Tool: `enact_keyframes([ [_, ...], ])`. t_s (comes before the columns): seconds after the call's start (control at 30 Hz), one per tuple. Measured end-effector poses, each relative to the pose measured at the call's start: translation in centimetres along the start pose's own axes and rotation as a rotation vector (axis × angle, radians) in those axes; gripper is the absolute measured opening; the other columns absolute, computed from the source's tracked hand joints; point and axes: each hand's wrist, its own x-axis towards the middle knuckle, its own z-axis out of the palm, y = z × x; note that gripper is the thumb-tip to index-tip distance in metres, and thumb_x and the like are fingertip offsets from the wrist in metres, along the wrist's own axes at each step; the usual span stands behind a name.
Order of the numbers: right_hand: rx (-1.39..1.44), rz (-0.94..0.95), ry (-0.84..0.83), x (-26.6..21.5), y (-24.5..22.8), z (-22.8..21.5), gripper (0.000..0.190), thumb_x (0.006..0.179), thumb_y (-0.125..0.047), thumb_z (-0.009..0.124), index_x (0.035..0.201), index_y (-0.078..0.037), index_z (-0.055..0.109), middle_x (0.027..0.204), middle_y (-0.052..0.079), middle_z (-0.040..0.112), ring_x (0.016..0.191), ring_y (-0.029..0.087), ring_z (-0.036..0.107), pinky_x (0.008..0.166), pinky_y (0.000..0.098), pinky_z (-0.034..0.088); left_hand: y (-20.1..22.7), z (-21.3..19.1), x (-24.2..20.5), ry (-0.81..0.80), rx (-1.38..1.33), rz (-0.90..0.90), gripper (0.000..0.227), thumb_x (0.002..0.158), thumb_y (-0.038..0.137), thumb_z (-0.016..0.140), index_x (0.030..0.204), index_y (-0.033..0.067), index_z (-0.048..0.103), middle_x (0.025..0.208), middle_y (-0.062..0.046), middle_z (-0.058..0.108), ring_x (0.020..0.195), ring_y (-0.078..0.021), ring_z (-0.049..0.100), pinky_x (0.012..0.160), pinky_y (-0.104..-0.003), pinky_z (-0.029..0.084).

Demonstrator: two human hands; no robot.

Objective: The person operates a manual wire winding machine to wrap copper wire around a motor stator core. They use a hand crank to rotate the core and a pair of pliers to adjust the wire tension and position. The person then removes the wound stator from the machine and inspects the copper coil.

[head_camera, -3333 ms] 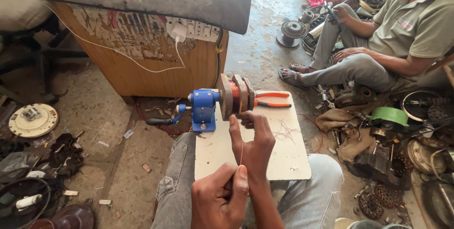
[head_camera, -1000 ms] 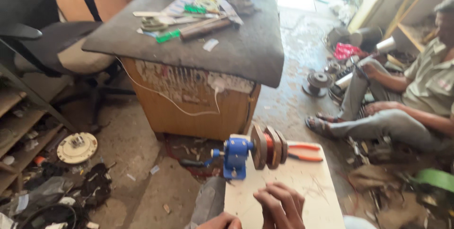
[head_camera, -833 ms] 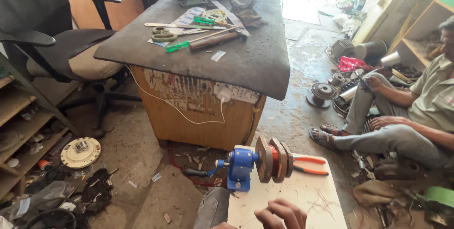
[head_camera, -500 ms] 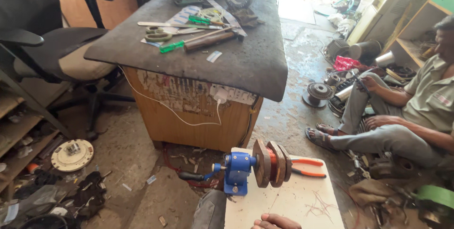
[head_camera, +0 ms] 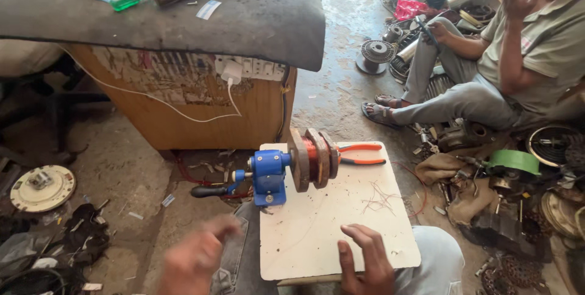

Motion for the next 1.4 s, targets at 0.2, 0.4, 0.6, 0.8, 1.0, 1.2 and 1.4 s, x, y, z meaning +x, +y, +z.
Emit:
enact_keyframes([
  [0.2, -0.09, -0.072, 0.1, -5.3, 10.5, 7.2, 0.031, 0.081, -0.019, 0.077, 0.108, -0.005, 0.069, 0.103, 0.018, 0.069, 0.098, 0.035, 0.069, 0.088, 0.041, 0.056, 5.5, -7.7, 13.8, 0.32, 0.509, 0.187, 0.024, 0.101, 0.012, 0.059, 0.123, 0.0021, 0.062, 0.106, -0.017, 0.068, 0.095, -0.0312, 0.068, 0.087, -0.04, 0.053],
  [0.4, -0.221, -0.138, 0.256, -6.3, 18.3, 11.5, 0.026, 0.08, -0.025, 0.08, 0.099, -0.01, 0.071, 0.096, 0.011, 0.071, 0.09, 0.031, 0.068, 0.086, 0.0392, 0.056, -5.2, -17.8, 31.4, 0.433, 0.908, 0.39, 0.037, 0.094, 0.005, 0.06, 0.131, -0.0006, 0.055, 0.124, -0.026, 0.062, 0.115, -0.0455, 0.058, 0.098, -0.052, 0.048],
  [0.6, -0.306, -0.144, 0.244, -2.9, 19.9, 10.2, 0.024, 0.079, -0.026, 0.08, 0.096, -0.011, 0.071, 0.092, 0.009, 0.071, 0.086, 0.03, 0.068, 0.083, 0.0387, 0.056, -8.0, -22.1, 39.7, 0.1, 1.29, -0.467, 0.049, 0.102, 0.039, 0.046, 0.145, 0.0176, 0.052, 0.149, -0.013, 0.053, 0.138, -0.0379, 0.045, 0.117, -0.069, 0.022],
  [0.8, -0.293, -0.15, 0.234, -4.9, 18.6, 10.9, 0.022, 0.078, -0.027, 0.08, 0.092, -0.012, 0.072, 0.088, 0.008, 0.071, 0.082, 0.028, 0.068, 0.079, 0.0382, 0.056, -5.2, -22.1, 39.1, -0.041, 1.296, -0.526, 0.059, 0.097, 0.049, 0.058, 0.146, 0.017, 0.05, 0.156, -0.007, 0.045, 0.149, -0.0343, 0.025, 0.113, -0.073, 0.018],
  [1.0, -0.249, -0.192, 0.246, -6.1, 17.9, 11.2, 0.02, 0.077, -0.029, 0.08, 0.089, -0.013, 0.072, 0.085, 0.006, 0.071, 0.078, 0.027, 0.068, 0.076, 0.0377, 0.056, -4.4, -22.2, 38.4, 0.106, 1.37, -0.203, 0.039, 0.104, 0.029, 0.055, 0.133, 0.0032, 0.063, 0.138, -0.022, 0.054, 0.135, -0.0412, 0.04, 0.106, -0.071, 0.029],
  [1.2, -0.186, -0.193, 0.292, -6.1, 17.5, 11.9, 0.019, 0.077, -0.03, 0.08, 0.085, -0.015, 0.072, 0.081, 0.004, 0.071, 0.075, 0.025, 0.068, 0.073, 0.0372, 0.056, -0.6, -23.9, 33.9, 0.375, 1.605, 0.516, 0.019, 0.104, 0.006, 0.057, 0.116, -0.0043, 0.066, 0.111, -0.03, 0.059, 0.116, -0.0386, 0.055, 0.111, -0.051, 0.044],
  [1.4, 0.091, 0.115, 0.142, -6.3, 11.9, 7.3, 0.013, 0.088, -0.017, 0.072, 0.096, -0.008, 0.072, 0.087, 0.01, 0.073, 0.075, 0.021, 0.073, 0.073, 0.0327, 0.061, 7.9, -14.7, 13.6, 0.471, 0.902, 0.243, 0.017, 0.118, 0.008, 0.051, 0.107, -0.0038, 0.055, 0.096, -0.017, 0.056, 0.085, -0.0325, 0.055, 0.078, -0.044, 0.043],
])
